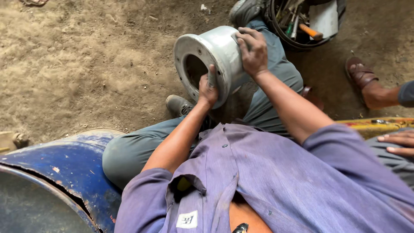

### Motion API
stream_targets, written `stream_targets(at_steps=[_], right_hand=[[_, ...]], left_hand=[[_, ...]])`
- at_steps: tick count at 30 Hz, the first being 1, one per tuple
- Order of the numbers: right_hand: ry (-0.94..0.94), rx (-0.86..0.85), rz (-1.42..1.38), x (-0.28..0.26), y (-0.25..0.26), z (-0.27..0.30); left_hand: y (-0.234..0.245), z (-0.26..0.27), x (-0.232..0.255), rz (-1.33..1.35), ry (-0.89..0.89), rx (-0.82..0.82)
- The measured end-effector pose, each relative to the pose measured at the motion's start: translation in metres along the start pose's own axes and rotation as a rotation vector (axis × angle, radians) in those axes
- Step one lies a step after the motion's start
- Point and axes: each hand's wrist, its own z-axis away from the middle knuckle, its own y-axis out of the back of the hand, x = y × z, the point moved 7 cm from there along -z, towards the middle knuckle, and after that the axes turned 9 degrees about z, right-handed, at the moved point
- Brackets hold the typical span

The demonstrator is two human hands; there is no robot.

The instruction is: The person sands the surface and edges of a cylindrical metal part with a piece of sandpaper while sitting on the ground, periodically turning the part over.

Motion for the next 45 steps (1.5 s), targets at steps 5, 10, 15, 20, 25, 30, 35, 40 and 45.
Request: stream_targets(at_steps=[5, 10, 15, 20, 25, 30, 35, 40, 45], right_hand=[[-0.046, -0.135, -0.257, -0.051, -0.010, 0.028], [-0.052, -0.099, -0.104, -0.008, -0.003, -0.012], [0.123, -0.003, -0.164, -0.031, -0.013, -0.015], [0.067, -0.181, -0.077, -0.014, -0.006, -0.010], [0.115, -0.182, 0.035, 0.001, -0.016, -0.017], [0.117, -0.288, -0.164, -0.044, -0.007, -0.009], [-0.052, -0.239, -0.086, -0.009, -0.015, -0.030], [-0.089, -0.227, -0.064, -0.001, -0.022, -0.027], [-0.089, -0.194, -0.063, -0.005, -0.011, -0.024]], left_hand=[[-0.013, 0.005, 0.004, 0.448, 0.163, -0.042], [-0.010, 0.000, 0.012, 0.543, 0.364, 0.006], [-0.011, 0.001, 0.032, 0.756, 0.348, -0.081], [-0.007, 0.000, 0.009, 0.601, 0.292, -0.034], [-0.002, -0.004, 0.014, 0.580, 0.302, -0.038], [-0.006, 0.001, 0.018, 0.661, 0.279, -0.085], [0.002, -0.007, 0.002, 0.547, 0.322, 0.017], [-0.002, -0.003, -0.009, 0.592, 0.421, 0.000], [-0.007, 0.003, 0.003, 0.640, 0.385, -0.094]])
